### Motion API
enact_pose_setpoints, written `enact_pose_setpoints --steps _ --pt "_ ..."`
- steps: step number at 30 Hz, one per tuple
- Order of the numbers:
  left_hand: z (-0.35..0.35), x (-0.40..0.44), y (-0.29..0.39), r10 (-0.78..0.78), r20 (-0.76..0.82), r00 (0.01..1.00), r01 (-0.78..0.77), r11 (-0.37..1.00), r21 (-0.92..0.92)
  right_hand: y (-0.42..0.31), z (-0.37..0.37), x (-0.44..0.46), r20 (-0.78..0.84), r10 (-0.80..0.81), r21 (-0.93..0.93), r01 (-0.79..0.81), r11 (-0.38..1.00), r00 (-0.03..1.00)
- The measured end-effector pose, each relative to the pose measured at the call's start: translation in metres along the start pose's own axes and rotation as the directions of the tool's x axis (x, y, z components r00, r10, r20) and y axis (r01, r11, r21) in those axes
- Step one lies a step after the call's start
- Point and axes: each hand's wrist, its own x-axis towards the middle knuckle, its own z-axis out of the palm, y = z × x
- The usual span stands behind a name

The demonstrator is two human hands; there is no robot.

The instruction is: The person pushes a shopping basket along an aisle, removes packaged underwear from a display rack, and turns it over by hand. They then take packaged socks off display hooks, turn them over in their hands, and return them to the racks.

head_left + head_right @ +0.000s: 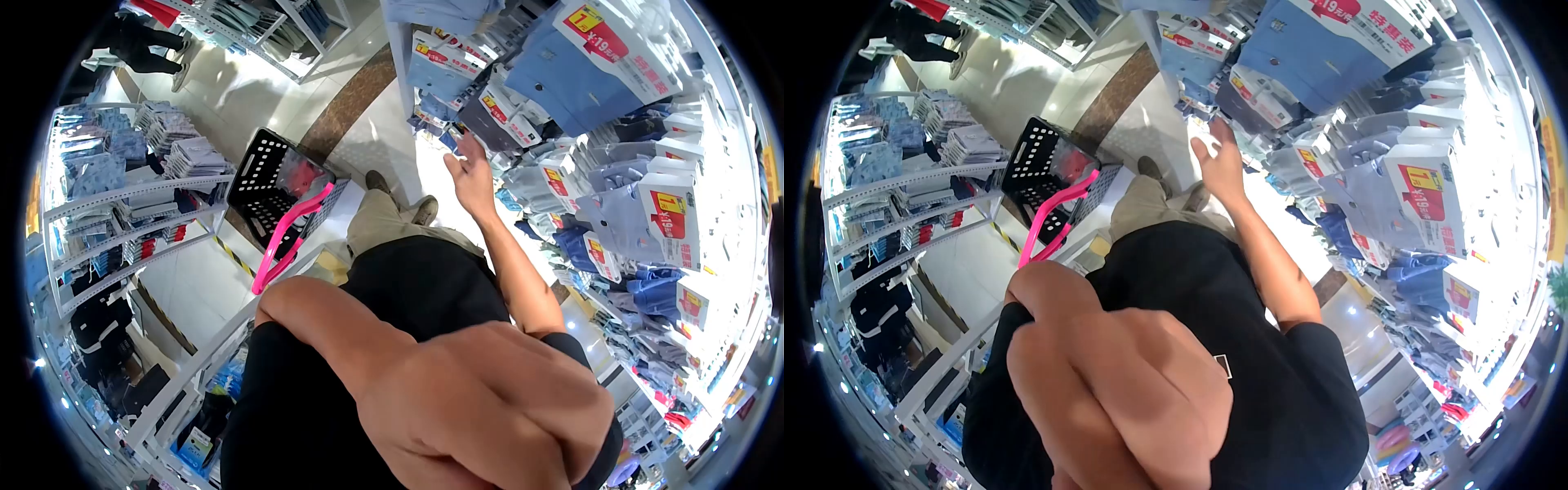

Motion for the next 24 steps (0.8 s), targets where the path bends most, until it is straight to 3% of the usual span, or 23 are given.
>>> enact_pose_setpoints --steps 4,7,9,10,12,15,16,17,19,20,21,23,24 --pt "-0.018 0.004 0.007 -0.024 -0.047 0.999 0.028 0.996 0.085 -0.015 0.021 0.054 -0.047 -0.151 0.089 0.155 0.984 0.987" --pt "-0.03 -0.002 0.012 -0.137 -0.018 0.99 0.137 0.958 0.254 -0.019 0.041 0.087 -0.232 -0.182 0.15 0.22 0.964 0.956" --pt "-0.049 -0.002 0.02 -0.277 0.146 0.95 0.139 0.791 0.596 -0.023 0.04 0.103 -0.253 -0.194 0.038 0.21 0.977 0.948" --pt "-0.057 -0.012 0.011 -0.241 0.123 0.963 0.095 0.726 0.681 -0.029 0.037 0.112 -0.266 -0.206 -0.017 0.209 0.978 0.942" --pt "-0.076 -0.027 0.0 -0.303 -0.117 0.946 0.285 0.602 0.746 -0.038 0.038 0.123 -0.344 -0.205 -0.142 0.165 0.976 0.916" --pt "-0.131 -0.062 -0.017 -0.422 -0.438 0.794 0.599 0.414 0.686 -0.038 0.037 0.129 -0.342 -0.149 0.181 0.22 0.958 0.928" --pt "-0.148 -0.076 -0.023 -0.356 -0.551 0.754 0.654 0.341 0.675 -0.046 0.031 0.122 -0.36 -0.098 -0.14 0.05 0.989 0.928" --pt "-0.17 -0.093 -0.031 -0.329 -0.656 0.68 0.732 0.356 0.581 -0.04 0.029 0.123 -0.293 -0.103 -0.139 0.064 0.988 0.95" --pt "-0.199 -0.115 -0.031 -0.284 -0.736 0.615 0.782 0.34 0.523 -0.05 0.026 0.115 -0.215 -0.073 -0.068 0.06 0.996 0.974" --pt "-0.209 -0.123 -0.029 -0.258 -0.763 0.593 0.797 0.32 0.511 -0.031 0.029 0.121 -0.264 -0.177 -0.167 0.136 0.976 0.948" --pt "-0.219 -0.13 -0.026 -0.231 -0.788 0.57 0.813 0.297 0.501 -0.037 0.026 0.117 -0.219 -0.177 -0.084 0.162 0.983 0.96" --pt "-0.228 -0.137 -0.022 -0.159 -0.789 0.594 0.779 0.357 0.515 -0.051 0.021 0.097 -0.128 -0.187 0.091 0.199 0.976 0.974" --pt "-0.228 -0.137 -0.02 -0.117 -0.785 0.608 0.758 0.379 0.531 -0.033 0.024 0.096 -0.126 -0.195 0.064 0.204 0.977 0.973"
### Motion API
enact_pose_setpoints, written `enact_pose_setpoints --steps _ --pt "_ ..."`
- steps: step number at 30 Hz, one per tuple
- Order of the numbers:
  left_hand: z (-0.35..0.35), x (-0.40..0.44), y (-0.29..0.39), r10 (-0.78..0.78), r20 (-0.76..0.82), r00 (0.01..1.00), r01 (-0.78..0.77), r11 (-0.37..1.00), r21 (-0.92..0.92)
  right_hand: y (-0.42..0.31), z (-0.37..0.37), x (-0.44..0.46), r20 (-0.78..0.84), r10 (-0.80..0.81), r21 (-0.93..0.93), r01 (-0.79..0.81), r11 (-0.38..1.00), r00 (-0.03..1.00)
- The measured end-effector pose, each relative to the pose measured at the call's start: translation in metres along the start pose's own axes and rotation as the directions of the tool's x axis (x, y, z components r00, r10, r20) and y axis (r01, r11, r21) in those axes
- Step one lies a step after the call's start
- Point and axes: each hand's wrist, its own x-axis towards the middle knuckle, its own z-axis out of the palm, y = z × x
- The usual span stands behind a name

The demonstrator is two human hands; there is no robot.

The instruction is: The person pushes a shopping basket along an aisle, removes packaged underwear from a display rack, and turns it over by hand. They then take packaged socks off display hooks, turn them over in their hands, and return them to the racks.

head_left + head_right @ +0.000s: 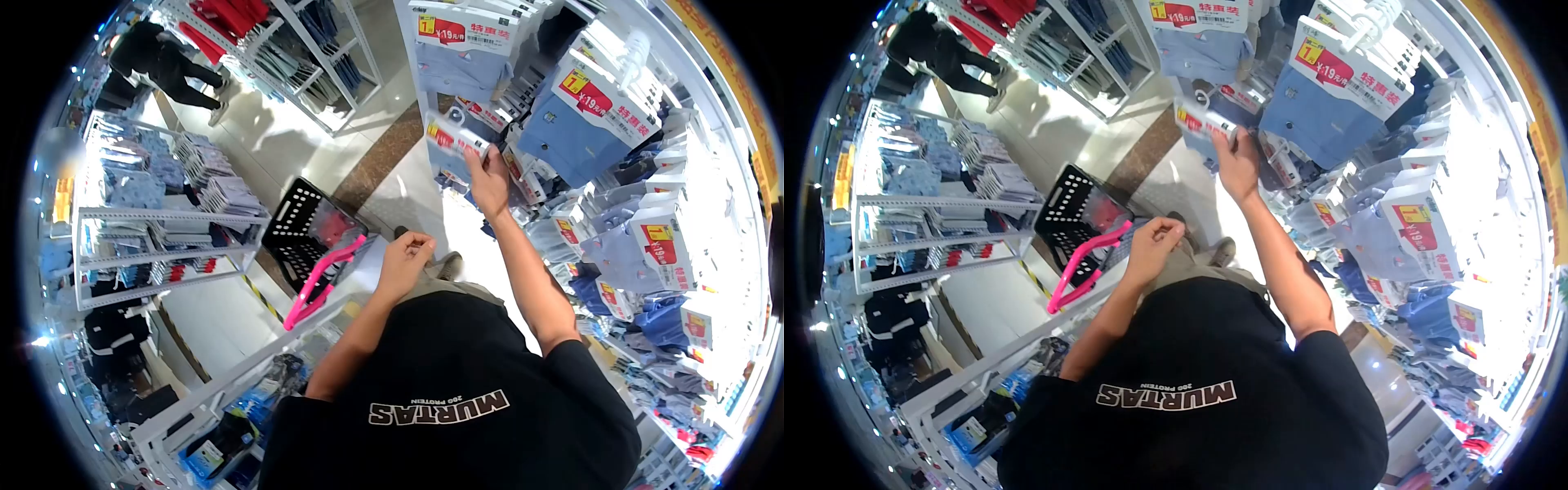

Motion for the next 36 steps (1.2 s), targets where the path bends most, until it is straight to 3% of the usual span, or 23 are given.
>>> enact_pose_setpoints --steps 3,5,6,9,10,12,13,14,15,17,18,19,20,21,22,23,27,30,36 --pt "-0.005 0.007 0.008 0.103 -0.152 0.983 -0.101 0.995 0.017 -0.057 -0.015 -0.037 0.188 0.026 0.107 -0.047 0.993 0.982" --pt "-0.002 0.019 0.008 0.224 -0.316 0.922 -0.232 0.973 0.012 -0.05 -0.021 -0.061 0.24 0.171 0.167 -0.214 0.963 0.956" --pt "-0.002 0.024 0.011 0.263 -0.308 0.914 -0.27 0.963 0.021 -0.065 -0.021 -0.071 0.257 0.172 0.299 -0.248 0.922 0.951" --pt "-0.007 0.023 0.017 0.023 0.057 0.998 -0.009 0.972 -0.233 -0.064 -0.03 -0.097 0.363 0.392 0.491 -0.531 0.69 0.845" --pt "-0.002 0.021 0.017 -0.125 0.156 0.98 0.172 0.923 -0.344 -0.059 -0.033 -0.102 0.339 0.408 0.495 -0.529 0.689 0.848" --pt "0.012 0.021 0.009 -0.147 0.184 0.972 0.207 0.905 -0.371 -0.05 -0.039 -0.112 0.297 0.439 0.496 -0.53 0.688 0.848" --pt "0.019 0.023 0.006 -0.155 0.196 0.968 0.221 0.896 -0.385 -0.05 -0.043 -0.117 0.131 0.312 0.246 -0.336 0.909 0.941" --pt "0.024 0.027 0.004 -0.26 0.161 0.952 0.305 0.844 -0.442 -0.051 -0.046 -0.122 0.015 0.122 -0.065 -0.12 0.991 0.992" --pt "0.029 0.032 -0.001 -0.249 0.115 0.962 0.274 0.865 -0.421 -0.055 -0.048 -0.124 -0.035 -0.104 -0.389 0.082 0.917 0.994" --pt "0.039 0.044 -0.024 -0.22 0.027 0.975 0.213 0.901 -0.377 -0.054 -0.047 -0.13 0.135 -0.205 -0.283 0.236 0.93 0.969" --pt "0.042 0.054 -0.039 -0.218 0.022 0.976 0.214 0.929 -0.303 -0.063 -0.041 -0.138 0.282 -0.081 -0.175 0.134 0.975 0.956" --pt "0.045 0.064 -0.052 -0.281 0.064 0.958 0.286 0.904 -0.318 -0.069 -0.032 -0.146 0.485 -0.044 -0.169 0.142 0.975 0.874" --pt "0.049 0.072 -0.062 -0.343 0.107 0.933 0.358 0.873 -0.33 -0.086 -0.024 -0.155 0.619 -0.11 -0.066 0.191 0.979 0.777" --pt "0.053 0.074 -0.069 -0.402 0.149 0.903 0.429 0.837 -0.339 -0.109 -0.017 -0.159 0.793 -0.071 -0.033 0.159 0.987 0.605" --pt "0.064 0.069 -0.063 -0.371 0.19 0.909 0.417 0.813 -0.406 -0.115 -0.006 -0.168 0.864 -0.254 0.167 0.229 0.959 0.435" --pt "0.071 0.069 -0.068 -0.395 0.19 0.899 0.438 0.806 -0.398 -0.108 0.011 -0.182 0.845 -0.408 0.27 0.382 0.884 0.347" --pt "0.089 0.066 -0.093 -0.424 0.207 0.882 0.472 0.787 -0.398 -0.144 0.043 -0.196 0.796 -0.602 0.603 -0.001 0.797 0.066" --pt "0.09 0.068 -0.105 -0.39 0.228 0.892 0.449 0.822 -0.351 -0.159 0.051 -0.205 0.775 -0.628 0.63 -0.008 0.777 0.066" --pt "0.079 0.061 -0.103 -0.44 0.166 0.882 0.461 0.74 -0.489 -0.113 0.033 -0.185 0.899 -0.397 0.361 0.202 0.91 0.184"
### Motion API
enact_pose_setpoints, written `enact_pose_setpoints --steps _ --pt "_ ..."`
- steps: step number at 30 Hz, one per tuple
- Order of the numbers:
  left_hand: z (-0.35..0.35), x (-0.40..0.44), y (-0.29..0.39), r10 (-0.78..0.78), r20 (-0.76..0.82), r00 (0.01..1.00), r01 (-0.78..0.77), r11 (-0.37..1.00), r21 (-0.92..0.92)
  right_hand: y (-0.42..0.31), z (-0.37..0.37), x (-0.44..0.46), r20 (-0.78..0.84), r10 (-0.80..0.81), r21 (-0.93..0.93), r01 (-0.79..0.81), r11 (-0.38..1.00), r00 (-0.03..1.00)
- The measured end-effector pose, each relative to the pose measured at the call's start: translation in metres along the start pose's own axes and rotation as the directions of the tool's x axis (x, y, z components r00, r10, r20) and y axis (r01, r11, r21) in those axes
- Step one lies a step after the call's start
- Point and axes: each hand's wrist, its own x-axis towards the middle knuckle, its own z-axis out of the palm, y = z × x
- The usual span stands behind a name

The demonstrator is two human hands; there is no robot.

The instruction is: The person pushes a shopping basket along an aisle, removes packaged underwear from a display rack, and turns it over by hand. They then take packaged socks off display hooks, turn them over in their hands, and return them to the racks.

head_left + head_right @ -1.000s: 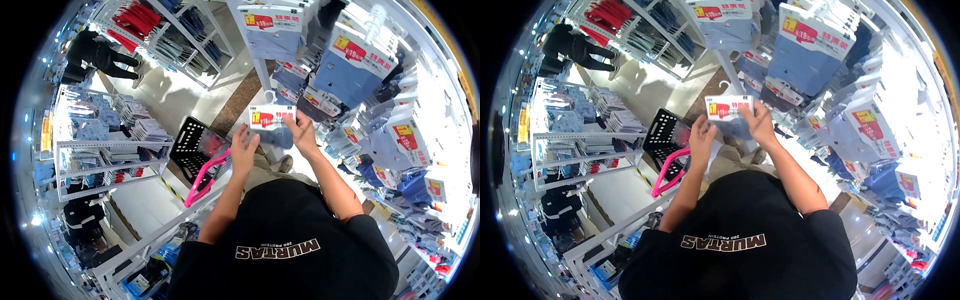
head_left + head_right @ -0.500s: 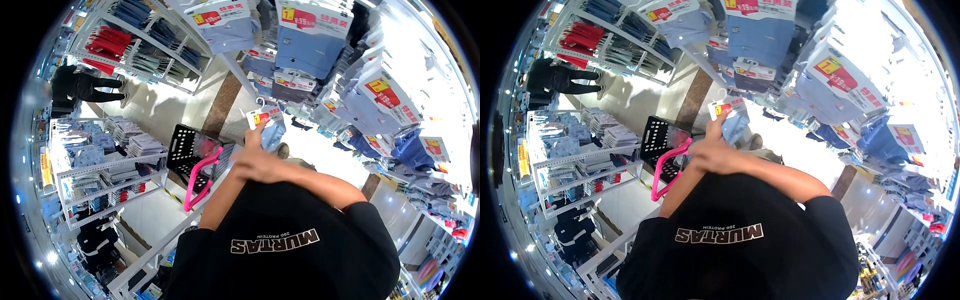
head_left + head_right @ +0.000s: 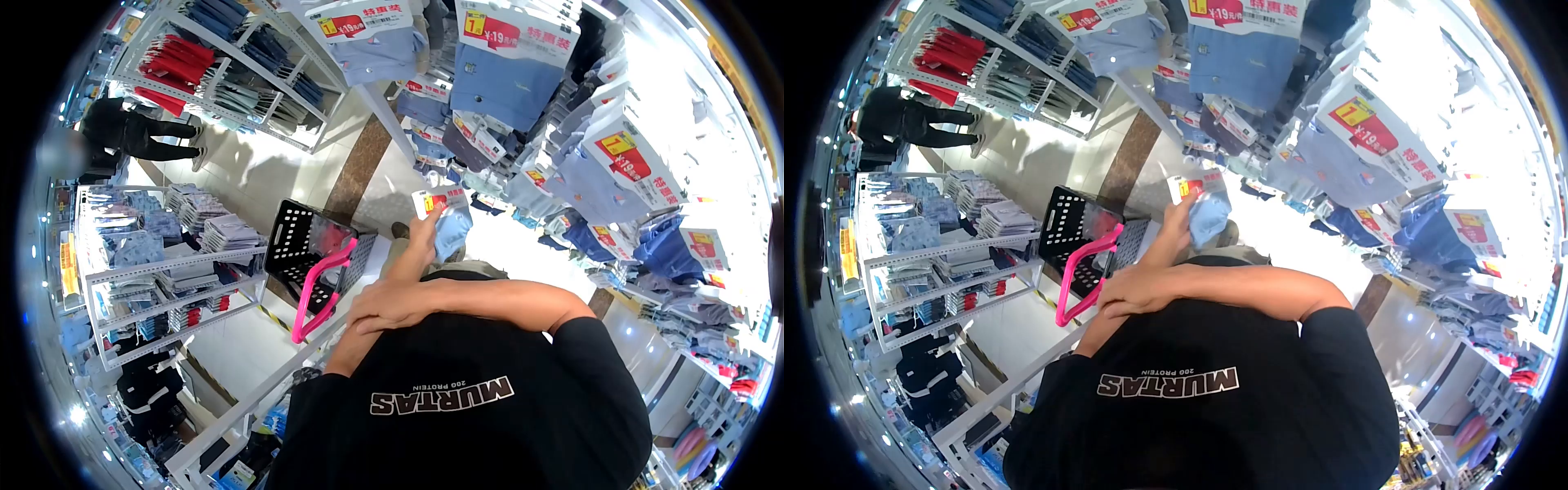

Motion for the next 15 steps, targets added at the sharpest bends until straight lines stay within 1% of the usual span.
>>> enact_pose_setpoints --steps 3,6,9,11,13,15 --pt "0.0 -0.002 -0.004 0.027 0.076 0.997 -0.027 1.0 -0.003 -0.006 -0.001 -0.005 -0.002 0.083 -0.074 -0.083 0.994 0.997" --pt "0.01 -0.005 -0.003 0.032 0.052 0.998 -0.038 0.991 0.128 -0.01 0.008 0.011 -0.082 -0.147 -0.005 0.148 0.989 0.986" --pt "0.018 -0.011 0.005 -0.057 0.047 0.997 0.051 0.992 0.119 -0.014 0.017 0.02 -0.154 -0.268 -0.089 0.257 0.962 0.951" --pt "0.015 -0.009 -0.002 -0.025 0.035 0.999 0.021 0.995 0.093 -0.009 0.008 0.017 -0.06 -0.135 -0.143 0.125 0.982 0.989" --pt "0.014 -0.012 -0.003 -0.021 0.026 0.999 0.019 0.996 0.091 -0.005 -0.001 0.014 0.055 0.005 -0.229 0.008 0.973 0.998" --pt "0.012 -0.012 -0.003 -0.051 0.027 0.998 0.047 0.992 0.115 -0.005 -0.006 0.01 0.013 0.013 -0.228 -0.009 0.974 1.0"
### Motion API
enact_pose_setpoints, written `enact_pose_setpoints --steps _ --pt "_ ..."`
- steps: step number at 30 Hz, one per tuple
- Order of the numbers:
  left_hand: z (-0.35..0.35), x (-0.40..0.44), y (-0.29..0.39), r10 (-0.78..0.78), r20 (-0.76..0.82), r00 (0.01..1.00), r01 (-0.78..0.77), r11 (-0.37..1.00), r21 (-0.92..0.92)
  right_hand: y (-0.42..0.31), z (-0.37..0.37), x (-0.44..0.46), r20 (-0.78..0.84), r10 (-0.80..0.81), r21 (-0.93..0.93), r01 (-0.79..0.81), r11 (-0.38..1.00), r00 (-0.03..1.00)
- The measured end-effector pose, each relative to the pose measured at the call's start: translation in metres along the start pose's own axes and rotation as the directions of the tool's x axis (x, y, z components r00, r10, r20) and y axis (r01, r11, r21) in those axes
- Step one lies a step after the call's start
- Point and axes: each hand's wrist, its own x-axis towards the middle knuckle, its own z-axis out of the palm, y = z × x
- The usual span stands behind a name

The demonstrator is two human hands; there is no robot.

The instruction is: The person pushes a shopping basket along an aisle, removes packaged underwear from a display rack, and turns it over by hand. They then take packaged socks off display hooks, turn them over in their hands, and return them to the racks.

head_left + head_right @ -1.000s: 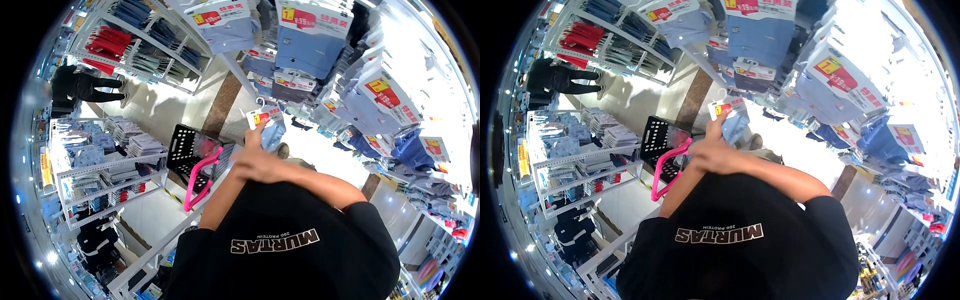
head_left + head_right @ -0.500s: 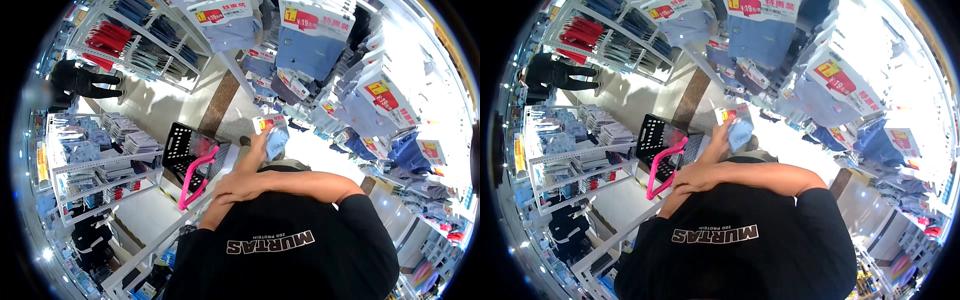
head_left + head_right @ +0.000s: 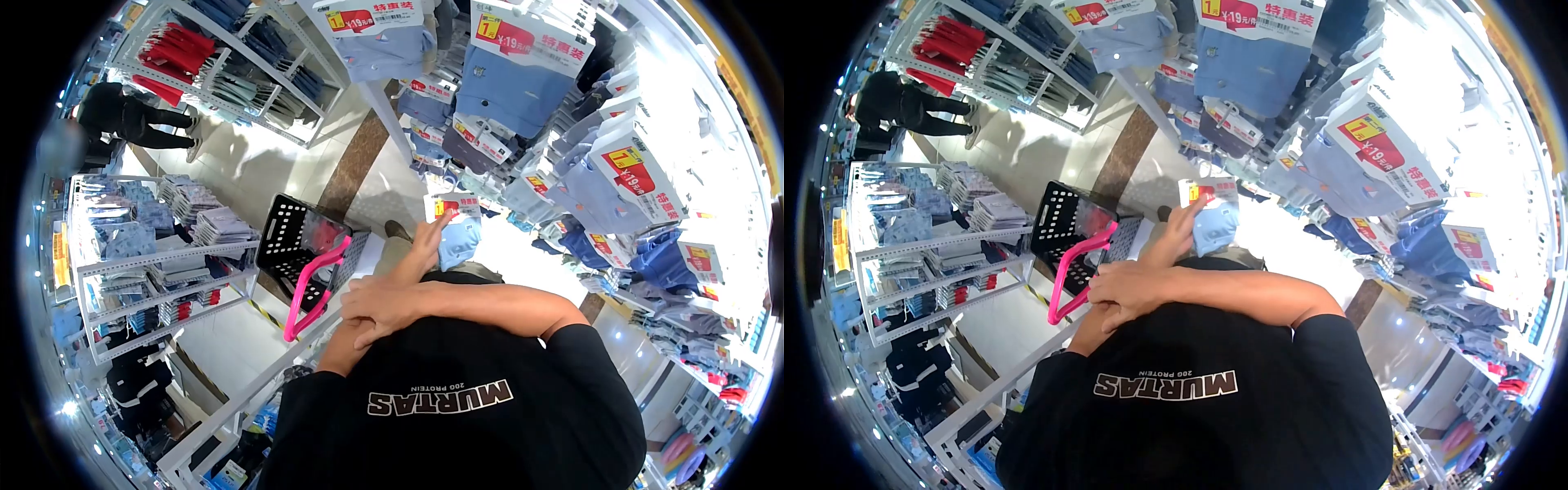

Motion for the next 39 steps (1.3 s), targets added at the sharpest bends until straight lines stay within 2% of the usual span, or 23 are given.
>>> enact_pose_setpoints --steps 1,4,7,10,13,15,16,17,18,19,20,23,26,29,30,31,32,33,34,36,37,39 --pt "-0.003 0.003 0.0 -0.003 0.027 1.0 0.004 1.0 -0.019 0.0 0.001 -0.001 -0.024 0.011 0.003 -0.011 1.0 1.0" --pt "-0.003 0.007 0.011 -0.012 0.091 0.996 0.016 0.999 -0.045 -0.002 0.015 0.011 -0.23 -0.204 0.094 0.23 0.969 0.951" --pt "0.001 0.006 0.017 0.001 0.09 0.996 0.003 0.999 -0.044 -0.004 0.02 0.016 -0.161 -0.192 0.09 0.208 0.974 0.968" --pt "0.006 -0.007 0.015 0.051 0.069 0.996 -0.043 0.993 -0.113 -0.002 0.0 0.005 0.032 0.04 -0.001 -0.04 0.999 0.999" --pt "-0.001 -0.021 0.025 0.091 0.232 0.968 -0.054 0.985 -0.164 0.015 -0.009 -0.022 -0.05 0.237 -0.116 -0.241 0.964 0.97" --pt "-0.035 -0.007 0.037 -0.145 0.139 0.98 0.145 0.989 0.015 0.025 -0.017 -0.05 -0.426 0.231 -0.032 -0.27 0.962 0.875" --pt "-0.047 -0.002 0.04 -0.255 0.077 0.964 0.247 0.964 0.095 0.023 -0.021 -0.063 -0.537 0.357 0.065 -0.384 0.921 0.765" --pt "-0.028 -0.029 0.057 -0.251 0.089 0.964 0.264 0.945 -0.194 0.034 -0.024 -0.078 -0.614 0.343 0.005 -0.431 0.902 0.711" --pt "-0.026 -0.033 0.059 -0.152 0.119 0.981 0.18 0.946 -0.271 0.034 -0.029 -0.09 -0.616 0.507 0.139 -0.55 0.823 0.603" --pt "-0.026 -0.035 0.06 -0.052 0.143 0.988 0.099 0.933 -0.345 0.041 -0.03 -0.1 -0.667 0.491 0.089 -0.594 0.799 0.561" --pt "-0.025 -0.037 0.061 0.048 0.163 0.986 0.025 0.908 -0.417 0.047 -0.028 -0.106 -0.716 0.47 0.042 -0.64 0.767 0.516" --pt "-0.021 -0.041 0.064 0.071 0.178 0.982 0.01 0.908 -0.42 0.043 -0.029 -0.106 -0.746 0.401 -0.091 -0.678 0.729 0.532" --pt "-0.022 -0.038 0.062 0.101 0.105 0.989 -0.054 0.924 -0.38 0.05 -0.022 -0.11 -0.744 0.381 -0.075 -0.635 0.769 0.549" --pt "-0.02 -0.045 0.06 0.089 -0.002 0.996 -0.087 0.966 -0.243 0.062 -0.019 -0.116 -0.69 0.598 0.253 -0.639 0.726 0.407" --pt "-0.019 -0.048 0.059 0.082 -0.035 0.996 -0.087 0.98 -0.18 0.066 -0.017 -0.118 -0.68 0.64 0.363 -0.594 0.718 0.357" --pt "-0.017 -0.047 0.057 0.113 -0.126 0.986 -0.122 0.991 -0.063 0.071 -0.016 -0.12 -0.666 0.679 0.465 -0.539 0.702 0.31" --pt "-0.013 -0.046 0.054 0.169 -0.145 0.975 -0.167 0.986 0.027 0.077 -0.016 -0.122 -0.644 0.718 0.559 -0.477 0.678 0.266" --pt "-0.004 -0.052 0.056 0.222 -0.163 0.961 -0.205 0.972 0.115 0.071 -0.023 -0.121 -0.625 0.738 0.634 -0.387 0.67 0.254" --pt "0.0 -0.056 0.056 0.273 -0.179 0.945 -0.236 0.951 0.202 0.077 -0.022 -0.122 -0.708 0.668 0.578 -0.354 0.735 0.23" --pt "-0.002 -0.055 0.052 0.23 -0.133 0.964 -0.216 0.97 0.115 0.073 -0.029 -0.121 -0.627 0.771 0.733 -0.25 0.632 0.11" --pt "-0.001 -0.055 0.051 0.227 -0.125 0.966 -0.215 0.971 0.104 0.079 -0.028 -0.123 -0.581 0.811 0.799 -0.141 0.585 0.069" --pt "0.002 -0.056 0.053 0.24 -0.097 0.966 -0.231 0.968 0.1 0.076 -0.033 -0.125 -0.479 0.875 0.877 -0.012 0.48 0.071"
